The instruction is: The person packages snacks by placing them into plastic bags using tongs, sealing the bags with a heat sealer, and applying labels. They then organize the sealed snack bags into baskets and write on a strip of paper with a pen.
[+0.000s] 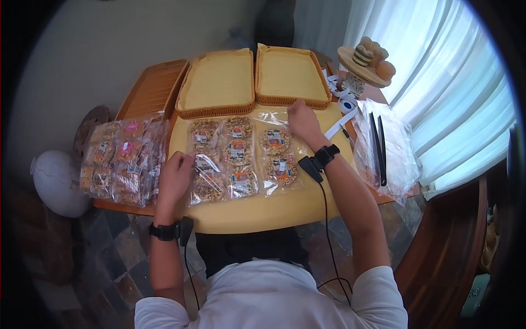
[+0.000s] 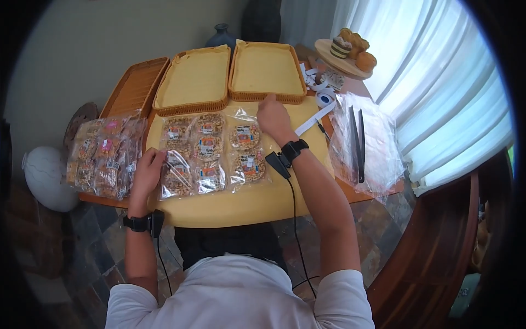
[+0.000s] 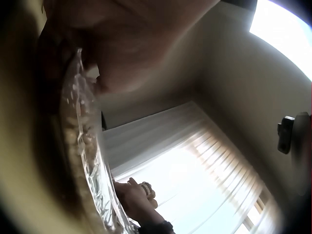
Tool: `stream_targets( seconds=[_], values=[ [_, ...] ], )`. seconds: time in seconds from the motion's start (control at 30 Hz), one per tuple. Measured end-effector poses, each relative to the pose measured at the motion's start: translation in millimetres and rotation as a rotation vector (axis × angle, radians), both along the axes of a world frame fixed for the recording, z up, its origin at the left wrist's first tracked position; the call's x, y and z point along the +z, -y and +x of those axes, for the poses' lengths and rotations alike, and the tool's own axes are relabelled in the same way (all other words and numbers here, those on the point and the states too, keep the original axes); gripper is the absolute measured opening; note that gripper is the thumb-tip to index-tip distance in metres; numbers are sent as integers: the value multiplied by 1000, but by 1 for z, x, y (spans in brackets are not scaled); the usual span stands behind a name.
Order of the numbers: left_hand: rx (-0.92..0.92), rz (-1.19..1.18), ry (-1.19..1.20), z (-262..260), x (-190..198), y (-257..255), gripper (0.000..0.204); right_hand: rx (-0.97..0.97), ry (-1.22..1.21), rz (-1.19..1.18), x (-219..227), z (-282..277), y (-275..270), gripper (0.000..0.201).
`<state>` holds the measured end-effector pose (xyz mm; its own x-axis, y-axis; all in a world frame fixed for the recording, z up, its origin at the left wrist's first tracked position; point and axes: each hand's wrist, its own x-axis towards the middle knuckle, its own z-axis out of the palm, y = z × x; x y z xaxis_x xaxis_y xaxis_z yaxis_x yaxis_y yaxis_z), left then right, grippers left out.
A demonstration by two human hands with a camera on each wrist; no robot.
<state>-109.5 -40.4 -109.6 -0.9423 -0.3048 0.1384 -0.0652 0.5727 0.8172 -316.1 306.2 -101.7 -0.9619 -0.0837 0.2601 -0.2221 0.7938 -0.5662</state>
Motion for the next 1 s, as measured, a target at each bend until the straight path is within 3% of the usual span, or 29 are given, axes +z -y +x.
stream_targets(
  seconds=[0.07,0.13,0.2,0.27,0.3,0.37,0.47,0.6,0.7,0.77,0.9,1.0],
  values=[
    [-5,491,66,-1,-3,-7,33,21,169,-177,-3,-1,-5,47],
    [-49,665,19,-8,-18,-11,33,117,244,-183,-2,-7,-10,59],
    [-25,676,2,-6,-3,-21,45,135,381,-249,-8,-10,-16,55],
    [-84,580,109,-9,-3,-16,55,177,232,-212,-11,-5,-13,41],
    [-50,594,83,-9,1,-14,55,216,224,-193,-12,-6,-13,41],
    [-152,419,194,-11,8,-12,62,185,97,-120,-8,-10,-15,39],
    [-125,449,116,-5,13,-17,56,201,34,-172,1,-22,-18,37],
    [-107,457,50,5,39,-17,54,270,-34,-87,71,0,-2,29],
    [-102,451,11,16,70,-4,55,332,2,-153,105,-9,8,29],
    [-105,492,-104,21,90,20,59,348,21,-218,122,-17,36,29],
    [-64,533,-188,46,143,102,43,478,35,-278,162,-7,142,31],
    [23,499,-109,50,150,191,35,581,84,-368,151,-24,220,31]
  ],
)
